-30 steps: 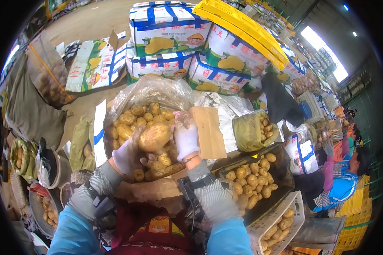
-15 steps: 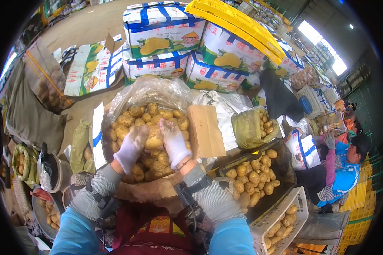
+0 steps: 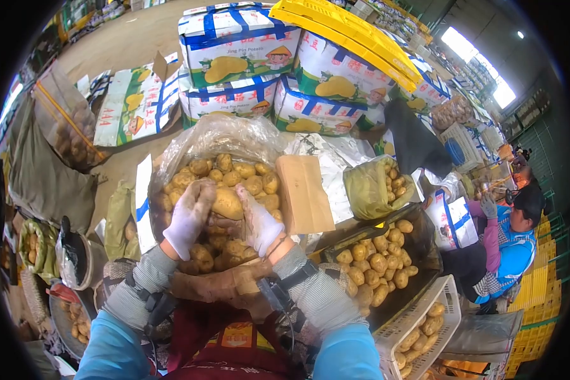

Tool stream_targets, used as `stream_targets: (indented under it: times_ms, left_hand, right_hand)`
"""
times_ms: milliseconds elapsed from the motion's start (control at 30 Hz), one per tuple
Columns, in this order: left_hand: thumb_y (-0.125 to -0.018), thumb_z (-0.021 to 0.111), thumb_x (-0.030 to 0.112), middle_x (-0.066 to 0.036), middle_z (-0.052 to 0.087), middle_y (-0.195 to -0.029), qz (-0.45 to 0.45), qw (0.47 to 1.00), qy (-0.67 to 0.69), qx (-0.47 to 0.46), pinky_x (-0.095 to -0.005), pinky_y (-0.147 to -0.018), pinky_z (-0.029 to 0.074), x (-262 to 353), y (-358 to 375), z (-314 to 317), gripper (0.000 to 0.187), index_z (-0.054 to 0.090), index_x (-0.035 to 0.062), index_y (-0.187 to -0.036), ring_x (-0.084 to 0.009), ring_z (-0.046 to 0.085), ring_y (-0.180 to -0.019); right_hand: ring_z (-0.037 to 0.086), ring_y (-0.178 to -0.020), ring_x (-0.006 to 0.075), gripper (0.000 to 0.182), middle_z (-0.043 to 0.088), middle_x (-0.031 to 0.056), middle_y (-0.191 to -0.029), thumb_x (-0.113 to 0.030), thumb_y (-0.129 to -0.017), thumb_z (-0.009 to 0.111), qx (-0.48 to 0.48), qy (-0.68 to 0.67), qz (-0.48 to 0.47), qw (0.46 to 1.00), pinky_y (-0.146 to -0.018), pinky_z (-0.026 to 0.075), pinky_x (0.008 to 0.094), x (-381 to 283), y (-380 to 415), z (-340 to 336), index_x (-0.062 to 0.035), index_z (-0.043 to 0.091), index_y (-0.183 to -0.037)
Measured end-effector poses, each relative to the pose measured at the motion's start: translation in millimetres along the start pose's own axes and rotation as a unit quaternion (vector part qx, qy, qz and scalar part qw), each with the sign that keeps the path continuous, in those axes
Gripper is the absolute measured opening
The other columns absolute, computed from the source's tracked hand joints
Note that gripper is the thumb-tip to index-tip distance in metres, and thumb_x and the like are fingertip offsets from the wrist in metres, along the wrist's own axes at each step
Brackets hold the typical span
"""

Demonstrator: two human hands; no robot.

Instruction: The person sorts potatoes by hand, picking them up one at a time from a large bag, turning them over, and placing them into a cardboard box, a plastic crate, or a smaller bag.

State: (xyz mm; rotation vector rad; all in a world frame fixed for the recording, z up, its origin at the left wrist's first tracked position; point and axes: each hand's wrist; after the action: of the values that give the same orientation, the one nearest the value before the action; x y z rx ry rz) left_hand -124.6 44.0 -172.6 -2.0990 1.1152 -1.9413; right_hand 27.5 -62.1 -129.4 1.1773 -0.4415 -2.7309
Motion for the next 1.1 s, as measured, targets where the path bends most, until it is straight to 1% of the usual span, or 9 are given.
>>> stream_targets:
  times_ms: [167,433,567,633,733,867,933,1033,1100]
  left_hand:
    - [-0.1,0.046,0.034,-0.01,0.061,-0.064,-0.496,0.858,0.125,-0.044,-0.0273,-0.038,0.041,87.7,-18.1,-17.2,0.039,0.052,0.0017,-0.121,-0.0174,0.055,-0.042]
    - [-0.1,0.047,0.027,-0.003,0.062,-0.088,-0.386,0.877,0.287,0.017,-0.0224,-0.058,0.046,62.9,-21.1,-37.2,0.024,0.057,0.0078,-0.111,-0.0115,0.061,-0.071]
    - [-0.099,0.048,0.026,-0.004,0.061,-0.091,-0.364,0.868,0.325,0.087,-0.0209,-0.06,0.046,74.0,-32.6,-66.1,0.025,0.056,0.0069,-0.113,-0.0112,0.061,-0.075]
    - [-0.098,0.051,0.024,-0.004,0.06,-0.093,-0.37,0.857,0.334,0.129,-0.0179,-0.059,0.044,73.6,-33.9,-80.1,0.028,0.055,0.0047,-0.117,-0.0112,0.059,-0.077]
    - [-0.097,0.052,0.025,-0.005,0.061,-0.096,-0.366,0.845,0.362,0.148,-0.0171,-0.058,0.044,75.2,-32.4,-92.9,0.031,0.055,0.0038,-0.119,-0.0116,0.059,-0.079]
    - [-0.098,0.05,0.023,-0.008,0.061,-0.097,-0.345,0.824,0.419,0.163,-0.0192,-0.06,0.05,60.6,-33.6,-112.1,0.031,0.053,0.0011,-0.12,-0.0149,0.061,-0.081]
    - [-0.099,0.049,0.022,-0.009,0.061,-0.099,-0.334,0.816,0.426,0.204,-0.0197,-0.063,0.053,62.0,-40.8,-123.9,0.031,0.052,0.0004,-0.121,-0.0163,0.063,-0.086]
    - [-0.099,0.046,0.022,-0.01,0.061,-0.102,-0.323,0.8,0.441,0.247,-0.0208,-0.068,0.054,56.7,-44.5,-135.5,0.032,0.051,0.0,-0.122,-0.0165,0.063,-0.091]
    - [-0.1,0.045,0.023,-0.01,0.061,-0.103,-0.312,0.802,0.457,0.225,-0.0223,-0.071,0.054,55.2,-41.8,-137.4,0.033,0.05,-0.0001,-0.122,-0.0171,0.063,-0.091]
  right_hand:
    - [0.055,-0.11,0.0098,0.044,0.059,-0.001,-0.119,-0.033,-0.093,0.062,0.048,0.212,-0.055,0.975,-0.07,0.048,0.0279,-15.3,20.4,35.2,-0.0113,0.051,-0.129]
    - [0.068,-0.087,0.022,0.043,0.064,0.0072,-0.114,-0.037,-0.091,0.062,0.101,0.126,-0.082,0.984,-0.049,0.045,0.0183,-100.5,74.0,-18.9,-0.0131,0.052,-0.125]
    - [0.062,-0.096,0.0152,0.046,0.062,0.0065,-0.112,-0.029,-0.086,0.069,0.295,0.397,-0.107,0.862,-0.074,0.049,0.0236,-142.4,173.2,-75.9,-0.0076,0.054,-0.125]
    - [0.062,-0.096,0.016,0.045,0.062,0.0077,-0.106,-0.002,-0.077,0.075,0.323,0.384,-0.013,0.865,-0.087,0.051,0.0292,-147.7,217.3,-134.7,-0.0011,0.054,-0.117]
    - [0.056,-0.072,0.009,0.022,0.061,0.0001,-0.081,0.007,-0.071,0.07,0.426,0.509,0.039,0.747,-0.065,0.047,0.0245,-136.4,256.0,-204.4,-0.005,0.058,-0.084]
    - [0.046,-0.064,0.0048,0.017,0.053,-0.0038,-0.07,0.0,-0.077,0.068,0.372,0.512,-0.185,0.752,-0.058,0.041,0.0203,-139.6,191.0,-163.0,-0.0054,0.053,-0.07]
    - [0.049,-0.069,0.0057,0.019,0.058,-0.0017,-0.08,-0.009,-0.081,0.07,0.312,0.575,-0.119,0.747,-0.062,0.044,0.0217,-135.6,129.4,-114.3,0.0019,0.065,-0.095]
    - [0.053,-0.12,0.0342,0.062,0.054,0.0228,-0.13,-0.033,-0.084,0.069,0.065,0.77,-0.162,0.613,-0.101,0.041,0.0395,-88.9,23.8,-36.9,-0.0027,0.049,-0.134]
    - [0.053,-0.12,0.0349,0.064,0.055,0.0223,-0.128,-0.036,-0.083,0.069,0.009,0.742,-0.095,0.663,-0.101,0.042,0.0396,-39.3,-38.9,3.1,-0.0087,0.047,-0.137]
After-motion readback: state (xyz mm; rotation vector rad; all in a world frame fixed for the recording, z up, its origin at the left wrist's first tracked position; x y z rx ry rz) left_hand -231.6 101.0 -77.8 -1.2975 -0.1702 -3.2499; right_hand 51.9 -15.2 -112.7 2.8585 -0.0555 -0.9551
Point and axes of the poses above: each hand's wrist, its own y-axis away from the middle knuckle, its own z-axis out of the palm, x = y × z
